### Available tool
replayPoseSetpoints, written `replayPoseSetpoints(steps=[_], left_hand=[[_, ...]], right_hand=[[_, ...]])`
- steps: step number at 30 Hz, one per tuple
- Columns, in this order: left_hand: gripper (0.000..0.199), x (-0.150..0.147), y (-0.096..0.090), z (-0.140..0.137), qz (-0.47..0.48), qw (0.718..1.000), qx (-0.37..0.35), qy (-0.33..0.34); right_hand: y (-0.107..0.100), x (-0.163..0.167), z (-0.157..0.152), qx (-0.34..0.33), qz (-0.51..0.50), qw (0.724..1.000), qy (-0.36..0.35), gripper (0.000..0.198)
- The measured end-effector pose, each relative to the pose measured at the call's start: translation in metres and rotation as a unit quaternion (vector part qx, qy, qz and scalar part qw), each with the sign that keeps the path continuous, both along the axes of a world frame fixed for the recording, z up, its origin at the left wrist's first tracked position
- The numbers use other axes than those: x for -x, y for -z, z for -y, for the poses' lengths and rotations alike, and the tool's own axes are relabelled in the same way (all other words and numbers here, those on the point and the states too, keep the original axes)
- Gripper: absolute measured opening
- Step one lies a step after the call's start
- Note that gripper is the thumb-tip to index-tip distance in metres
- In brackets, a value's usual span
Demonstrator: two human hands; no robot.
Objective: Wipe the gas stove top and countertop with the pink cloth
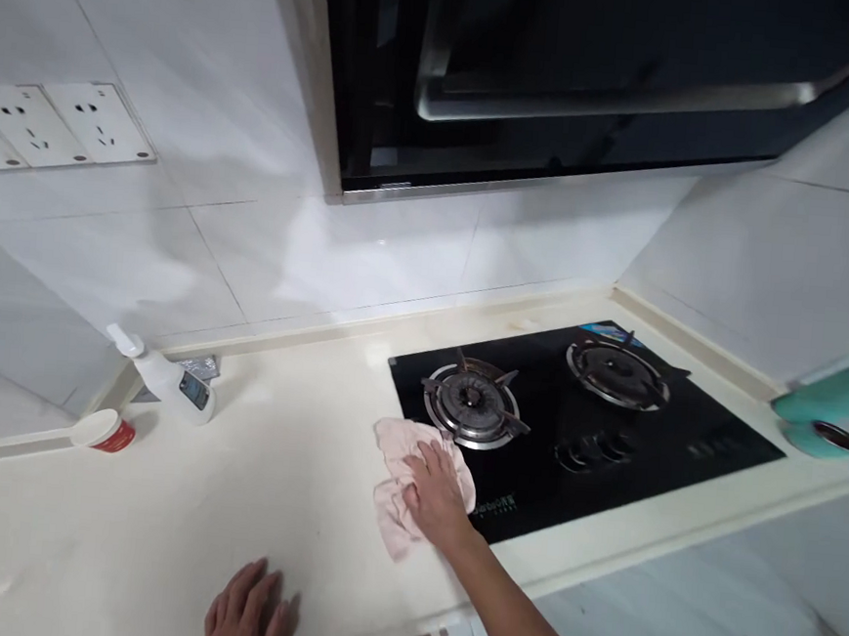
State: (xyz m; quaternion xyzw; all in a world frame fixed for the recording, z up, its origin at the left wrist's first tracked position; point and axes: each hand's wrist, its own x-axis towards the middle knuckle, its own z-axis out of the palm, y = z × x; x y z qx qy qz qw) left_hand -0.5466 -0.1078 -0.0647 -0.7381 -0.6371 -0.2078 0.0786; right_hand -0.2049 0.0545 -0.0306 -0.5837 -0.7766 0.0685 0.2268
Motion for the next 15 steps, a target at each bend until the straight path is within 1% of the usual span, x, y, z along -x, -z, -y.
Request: replayPoseSetpoints(steps=[2, 4, 5, 7, 9, 10, 12, 15], left_hand=[[0.033, -0.002, -0.002, -0.001, 0.005, 1.0, -0.001, 0.002], [0.033, -0.003, -0.003, -0.002, 0.018, 1.0, -0.004, 0.0], [0.033, -0.003, -0.002, -0.002, 0.023, 1.0, -0.005, -0.001], [0.033, -0.004, 0.001, -0.002, 0.026, 1.0, -0.003, -0.004], [0.034, -0.006, 0.002, -0.004, 0.02, 1.0, -0.005, -0.009], [0.034, -0.011, 0.001, -0.006, 0.015, 1.0, -0.011, -0.008], [0.034, -0.028, -0.006, -0.012, 0.007, 0.999, -0.034, 0.015], [0.035, -0.077, -0.026, -0.029, 0.016, 0.992, -0.06, 0.11]], right_hand=[[0.012, -0.037, 0.034, -0.025, -0.006, 1.0, 0.009, 0.044], [0.023, -0.081, 0.056, -0.042, -0.001, 0.998, 0.053, 0.043], [0.026, -0.104, 0.061, -0.048, 0.003, 0.995, 0.088, 0.041], [0.026, -0.144, 0.061, -0.049, 0.008, 0.983, 0.175, 0.04], [0.022, -0.164, 0.053, -0.046, 0.011, 0.969, 0.242, 0.04], [0.019, -0.165, 0.048, -0.045, 0.012, 0.965, 0.258, 0.039], [0.014, -0.149, 0.041, -0.048, 0.018, 0.965, 0.256, 0.038], [0.009, -0.106, 0.041, -0.048, 0.03, 0.976, 0.211, 0.035]])
